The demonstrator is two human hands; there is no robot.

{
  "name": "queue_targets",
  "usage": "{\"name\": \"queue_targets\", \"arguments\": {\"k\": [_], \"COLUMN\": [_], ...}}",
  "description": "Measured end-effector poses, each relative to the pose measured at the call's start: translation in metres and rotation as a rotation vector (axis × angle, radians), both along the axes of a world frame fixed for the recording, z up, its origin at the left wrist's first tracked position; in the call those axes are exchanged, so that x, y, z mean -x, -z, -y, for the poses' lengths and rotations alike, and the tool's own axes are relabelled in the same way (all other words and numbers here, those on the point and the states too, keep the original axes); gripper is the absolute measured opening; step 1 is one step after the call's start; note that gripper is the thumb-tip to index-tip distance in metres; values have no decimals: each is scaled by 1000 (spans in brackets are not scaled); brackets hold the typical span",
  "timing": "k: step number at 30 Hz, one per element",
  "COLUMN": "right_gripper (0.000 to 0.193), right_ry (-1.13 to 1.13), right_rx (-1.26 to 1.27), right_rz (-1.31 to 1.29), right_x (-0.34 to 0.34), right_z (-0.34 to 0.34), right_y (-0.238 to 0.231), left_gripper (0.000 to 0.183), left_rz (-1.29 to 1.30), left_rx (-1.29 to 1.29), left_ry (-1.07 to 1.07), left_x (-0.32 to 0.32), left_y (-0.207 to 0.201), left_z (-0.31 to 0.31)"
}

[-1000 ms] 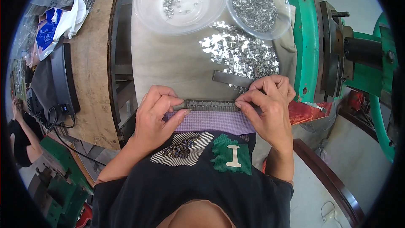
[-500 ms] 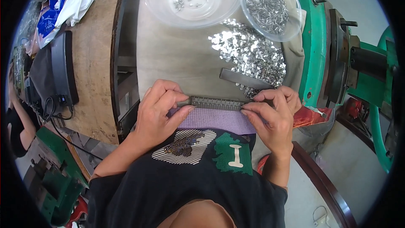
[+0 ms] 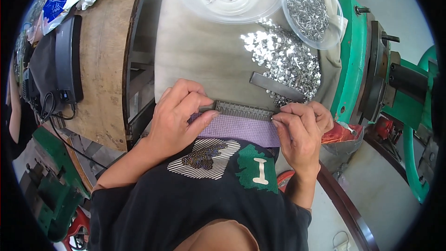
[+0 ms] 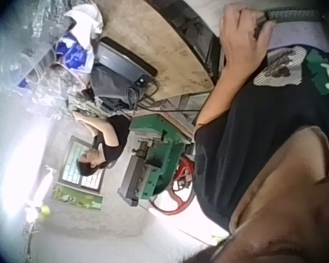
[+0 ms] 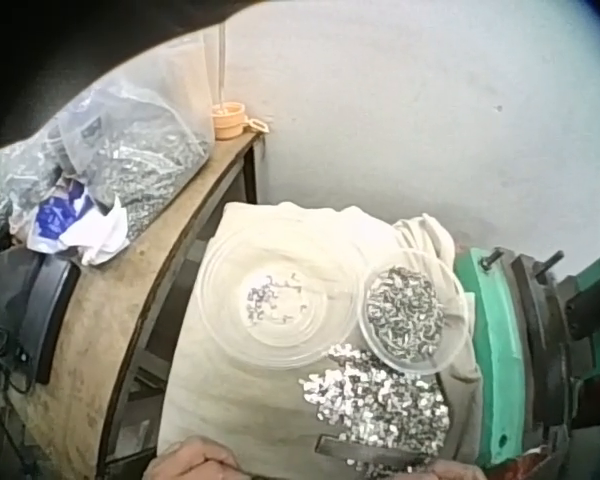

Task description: The person inserts small metal studs by hand into a slotted strip, then uses a press machine to secure them.

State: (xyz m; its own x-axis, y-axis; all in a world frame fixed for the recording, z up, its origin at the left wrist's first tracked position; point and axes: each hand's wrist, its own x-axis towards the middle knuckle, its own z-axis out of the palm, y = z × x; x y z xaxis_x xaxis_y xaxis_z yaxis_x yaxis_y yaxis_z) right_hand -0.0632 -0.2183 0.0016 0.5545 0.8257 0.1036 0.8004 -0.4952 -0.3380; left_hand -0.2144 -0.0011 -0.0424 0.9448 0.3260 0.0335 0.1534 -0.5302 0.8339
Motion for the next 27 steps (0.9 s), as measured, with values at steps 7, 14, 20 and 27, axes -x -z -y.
{"name": "queue_targets", "arguments": {"k": [7,14,20,27], "right_gripper": [21,21,20,18], "right_ry": [-11,-28,-15,-12], "right_rx": [46,65,65,71], "right_rz": [70,81,78,60], "right_x": [3,1,3,2], "right_z": [-6,-7,-8,-8], "right_y": [-2,-8,-4,-9], "left_gripper": [25,25,25,25], "left_rz": [17,20,31,40], "left_rx": [1,-7,-10,-17], "left_ry": [4,5,9,9], "left_x": [0,0,-1,-1], "left_y": [0,0,0,1], "left_z": [-1,-1,-1,-1]}}
